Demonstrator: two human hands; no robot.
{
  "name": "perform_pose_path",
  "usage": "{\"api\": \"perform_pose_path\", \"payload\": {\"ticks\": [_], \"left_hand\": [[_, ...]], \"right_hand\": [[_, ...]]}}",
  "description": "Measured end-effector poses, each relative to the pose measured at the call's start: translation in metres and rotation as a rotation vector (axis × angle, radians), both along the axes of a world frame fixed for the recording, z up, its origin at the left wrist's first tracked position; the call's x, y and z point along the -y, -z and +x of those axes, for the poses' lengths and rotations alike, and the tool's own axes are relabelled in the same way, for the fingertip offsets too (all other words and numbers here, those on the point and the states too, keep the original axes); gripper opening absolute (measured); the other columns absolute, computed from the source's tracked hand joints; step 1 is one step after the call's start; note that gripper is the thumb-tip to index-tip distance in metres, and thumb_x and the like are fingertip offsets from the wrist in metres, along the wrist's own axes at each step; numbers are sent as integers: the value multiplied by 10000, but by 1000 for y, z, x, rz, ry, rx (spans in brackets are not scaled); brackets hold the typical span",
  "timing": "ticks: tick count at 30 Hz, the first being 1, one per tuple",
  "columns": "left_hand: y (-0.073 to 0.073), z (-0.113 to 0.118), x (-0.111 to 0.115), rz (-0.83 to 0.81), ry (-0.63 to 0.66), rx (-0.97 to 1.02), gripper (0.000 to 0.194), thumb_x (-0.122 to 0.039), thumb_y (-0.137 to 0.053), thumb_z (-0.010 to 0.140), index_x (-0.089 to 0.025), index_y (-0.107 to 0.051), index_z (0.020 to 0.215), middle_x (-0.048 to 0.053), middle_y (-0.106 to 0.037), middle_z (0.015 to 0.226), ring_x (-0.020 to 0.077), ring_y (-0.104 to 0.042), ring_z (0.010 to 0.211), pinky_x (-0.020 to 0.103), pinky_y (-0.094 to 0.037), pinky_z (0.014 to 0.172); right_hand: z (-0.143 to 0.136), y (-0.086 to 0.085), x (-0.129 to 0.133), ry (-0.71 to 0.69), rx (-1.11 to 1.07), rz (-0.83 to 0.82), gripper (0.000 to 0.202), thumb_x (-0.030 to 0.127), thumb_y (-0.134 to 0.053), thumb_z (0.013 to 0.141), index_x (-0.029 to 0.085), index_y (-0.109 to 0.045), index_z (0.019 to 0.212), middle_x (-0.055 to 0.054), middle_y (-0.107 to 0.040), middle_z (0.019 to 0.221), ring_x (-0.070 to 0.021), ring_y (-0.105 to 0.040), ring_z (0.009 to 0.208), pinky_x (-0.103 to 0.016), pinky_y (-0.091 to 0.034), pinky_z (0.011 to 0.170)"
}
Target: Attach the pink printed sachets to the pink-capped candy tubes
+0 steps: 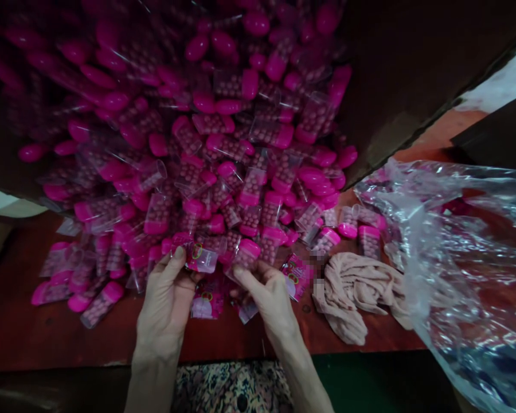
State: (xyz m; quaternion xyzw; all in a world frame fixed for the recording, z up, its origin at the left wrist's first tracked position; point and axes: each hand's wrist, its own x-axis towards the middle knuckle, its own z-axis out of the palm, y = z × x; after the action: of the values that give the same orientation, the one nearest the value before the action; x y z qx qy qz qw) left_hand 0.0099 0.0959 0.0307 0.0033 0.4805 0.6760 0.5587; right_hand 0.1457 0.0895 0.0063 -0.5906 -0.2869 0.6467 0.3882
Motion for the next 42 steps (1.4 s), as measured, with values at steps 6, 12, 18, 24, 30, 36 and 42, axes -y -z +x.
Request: {"api": "perform_pose_path", "payload": {"ticks": [6, 12, 18, 24, 30, 36, 42], "left_hand": [[-1, 1, -1, -18, 0, 12, 220, -180, -810, 549, -161, -627, 669, -41, -670, 621, 94, -596, 524, 185, -443, 415], [-3, 7, -2, -1, 40, 53, 228, -188, -821, 523, -157, -632, 648, -25, -676, 611, 92, -606, 525, 166, -421, 431], [-1, 8, -3, -20, 59, 26, 247, -188, -833, 497, -152, -651, 659, -9, -696, 633, 115, -630, 564, 218, -492, 554], [-1, 11, -3, -11, 128, 1, 234, -194, -808, 552, -156, -640, 711, -17, -691, 662, 129, -632, 581, 295, -502, 698], [-4, 19, 1, 93, 241, -83, 164, -168, -754, 631, -155, -653, 759, 7, -699, 719, 126, -633, 651, 254, -487, 694], [-2, 27, 2, 63, 271, -37, 257, -80, -737, 610, -171, -649, 833, -9, -695, 744, 116, -632, 686, 226, -484, 691], [4, 27, 4, 35, 305, 118, 380, -121, -746, 635, -177, -626, 991, -2, -694, 761, 126, -647, 701, 245, -497, 719]], "right_hand": [[12, -29, 20, -87, -153, 37, 279, 365, -735, 681, 149, -597, 791, -9, -651, 626, -68, -552, 410, -162, -440, 400], [9, -32, 24, -188, -72, 40, 267, 379, -733, 678, 145, -623, 745, 13, -594, 580, -61, -514, 432, -160, -424, 405], [16, -30, 24, -347, 1, 54, 234, 385, -697, 718, 154, -697, 755, 15, -589, 573, -70, -487, 467, -180, -414, 448], [25, -24, 23, -426, -37, 55, 237, 378, -671, 743, 186, -720, 871, -20, -673, 776, -147, -588, 712, -264, -490, 690], [24, -25, 22, -432, 242, 195, 263, 409, -583, 808, 161, -669, 790, -1, -597, 694, -130, -513, 643, -229, -420, 581], [19, -32, 25, -397, 285, 236, 233, 391, -571, 822, 184, -669, 780, 3, -619, 718, -144, -520, 680, -240, -429, 617], [24, -28, 27, -339, 143, 161, 226, 391, -616, 790, 202, -709, 872, -15, -663, 794, -175, -577, 764, -267, -470, 676]]}}
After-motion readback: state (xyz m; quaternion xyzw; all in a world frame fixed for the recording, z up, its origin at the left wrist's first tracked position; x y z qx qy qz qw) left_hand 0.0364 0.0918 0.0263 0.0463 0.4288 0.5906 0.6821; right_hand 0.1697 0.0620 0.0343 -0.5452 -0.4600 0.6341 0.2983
